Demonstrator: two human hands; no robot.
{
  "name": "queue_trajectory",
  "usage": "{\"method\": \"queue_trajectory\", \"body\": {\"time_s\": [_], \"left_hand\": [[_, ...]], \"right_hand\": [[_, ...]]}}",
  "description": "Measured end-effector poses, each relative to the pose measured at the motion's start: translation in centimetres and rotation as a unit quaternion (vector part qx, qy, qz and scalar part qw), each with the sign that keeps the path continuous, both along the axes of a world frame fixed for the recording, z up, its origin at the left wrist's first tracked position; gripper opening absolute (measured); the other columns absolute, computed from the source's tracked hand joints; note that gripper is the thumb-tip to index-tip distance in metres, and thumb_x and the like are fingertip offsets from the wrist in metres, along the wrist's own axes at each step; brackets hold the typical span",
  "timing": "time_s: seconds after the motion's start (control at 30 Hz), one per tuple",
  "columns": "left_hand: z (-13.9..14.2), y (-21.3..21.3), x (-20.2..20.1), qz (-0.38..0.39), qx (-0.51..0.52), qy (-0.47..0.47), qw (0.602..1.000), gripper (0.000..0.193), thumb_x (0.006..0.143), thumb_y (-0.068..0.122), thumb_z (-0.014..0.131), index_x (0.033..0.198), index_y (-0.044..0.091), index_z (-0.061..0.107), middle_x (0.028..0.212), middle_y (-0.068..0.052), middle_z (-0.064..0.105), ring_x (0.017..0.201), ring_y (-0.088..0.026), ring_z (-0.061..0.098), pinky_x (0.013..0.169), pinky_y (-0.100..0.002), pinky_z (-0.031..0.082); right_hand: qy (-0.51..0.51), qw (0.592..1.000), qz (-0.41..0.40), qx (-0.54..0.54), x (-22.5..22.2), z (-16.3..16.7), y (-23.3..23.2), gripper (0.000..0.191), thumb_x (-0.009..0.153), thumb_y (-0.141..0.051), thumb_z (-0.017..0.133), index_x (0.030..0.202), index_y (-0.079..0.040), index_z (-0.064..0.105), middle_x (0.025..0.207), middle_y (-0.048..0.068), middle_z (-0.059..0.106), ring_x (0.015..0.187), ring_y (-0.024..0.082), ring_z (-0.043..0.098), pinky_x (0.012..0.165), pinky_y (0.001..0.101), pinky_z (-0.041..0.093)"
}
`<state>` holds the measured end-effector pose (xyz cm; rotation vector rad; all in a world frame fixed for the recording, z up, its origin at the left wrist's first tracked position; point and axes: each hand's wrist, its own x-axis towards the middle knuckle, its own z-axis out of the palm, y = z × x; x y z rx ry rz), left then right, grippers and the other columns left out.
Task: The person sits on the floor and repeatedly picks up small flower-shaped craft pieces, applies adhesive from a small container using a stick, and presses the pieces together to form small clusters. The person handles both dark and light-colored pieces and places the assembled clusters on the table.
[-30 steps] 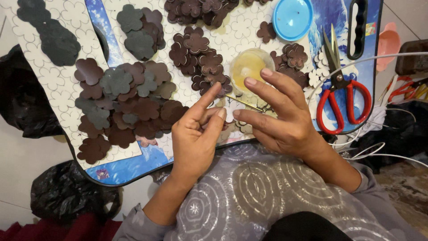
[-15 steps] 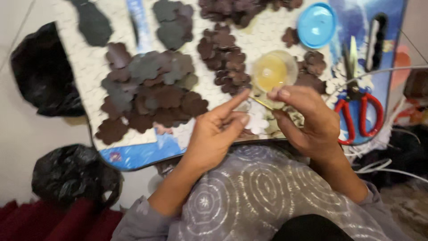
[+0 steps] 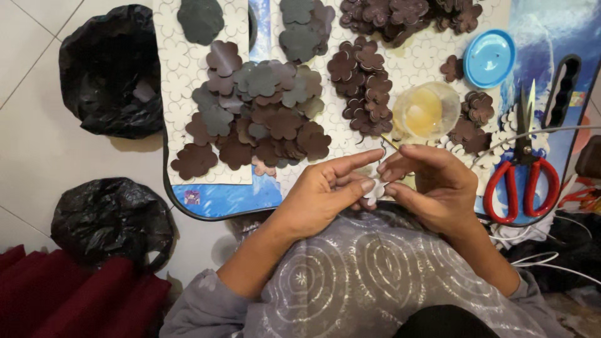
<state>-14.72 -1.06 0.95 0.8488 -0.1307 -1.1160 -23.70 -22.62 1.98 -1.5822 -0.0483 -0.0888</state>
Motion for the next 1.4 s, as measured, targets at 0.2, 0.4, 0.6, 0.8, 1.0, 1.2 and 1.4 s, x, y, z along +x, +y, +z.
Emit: {"method": "queue_trajectory", "body": {"time_s": [0.2,0.4,0.6,0.8,1.0,1.2,1.4], "left_hand": [[2.2,3.0,0.6,0.239,0.327,-0.464,0.788,0.015,0.099,0.015,0.074,0.114,0.011,0.071,0.098,-0.003,0.076,0.077,-0.013,0.07,0.07,-0.028,0.055],[1.7,4.7,3.1,0.293,0.483,-0.595,0.571,0.033,0.091,0.016,0.085,0.121,0.007,0.074,0.109,-0.013,0.062,0.102,-0.031,0.06,0.089,-0.042,0.05],[1.8,4.8,3.0,0.316,0.439,-0.617,0.572,0.024,0.093,0.007,0.084,0.114,0.011,0.074,0.116,-0.007,0.069,0.109,-0.026,0.065,0.094,-0.038,0.052],[2.8,3.6,0.7,0.305,0.203,-0.313,0.876,0.023,0.105,0.007,0.07,0.127,0.004,0.065,0.119,-0.006,0.075,0.106,-0.012,0.074,0.09,-0.026,0.062],[1.4,-0.7,-0.5,0.137,0.051,0.012,0.989,0.038,0.105,0.011,0.058,0.141,-0.001,0.058,0.119,-0.006,0.072,0.105,-0.014,0.07,0.089,-0.03,0.061],[0.6,-1.8,-1.4,0.065,-0.02,0.085,0.994,0.054,0.115,0.032,0.042,0.159,0.0,0.046,0.114,-0.009,0.067,0.111,-0.018,0.069,0.105,-0.038,0.058],[0.2,-2.8,-1.7,0.044,0.006,0.087,0.995,0.059,0.112,0.036,0.038,0.158,-0.001,0.041,0.128,-0.013,0.068,0.114,-0.02,0.069,0.103,-0.038,0.056]], "right_hand": [[-0.017,0.999,-0.012,-0.028,0.6,0.7,0.8,0.059,0.091,0.015,0.072,0.145,-0.001,0.052,0.115,0.013,0.071,0.108,0.02,0.071,0.101,0.0367,0.058],[-0.002,0.999,-0.029,-0.038,0.8,0.8,1.2,0.058,0.091,0.015,0.073,0.144,0.001,0.053,0.112,0.012,0.07,0.106,0.02,0.071,0.098,0.0342,0.057],[0.028,0.997,-0.058,-0.049,0.7,0.8,1.4,0.056,0.089,0.015,0.073,0.141,0.003,0.054,0.119,0.012,0.066,0.107,0.019,0.071,0.095,0.0333,0.059],[0.086,0.99,-0.113,-0.011,0.5,3.4,1.0,0.056,0.091,0.013,0.073,0.143,0.002,0.055,0.105,0.009,0.069,0.098,0.013,0.068,0.091,0.028,0.056],[0.159,0.974,-0.158,0.021,-0.1,5.2,0.6,0.058,0.088,0.008,0.074,0.143,0.0,0.055,0.097,0.006,0.07,0.089,0.009,0.065,0.081,0.0227,0.052],[0.179,0.969,-0.167,0.034,-0.3,5.0,-0.3,0.058,0.091,0.005,0.073,0.145,0.001,0.054,0.093,0.005,0.068,0.083,0.007,0.061,0.077,0.0201,0.048],[0.194,0.969,-0.139,0.056,-0.5,4.2,-1.0,0.061,0.089,0.005,0.072,0.147,0.001,0.052,0.091,0.004,0.068,0.082,0.007,0.062,0.075,0.0199,0.049]]}}
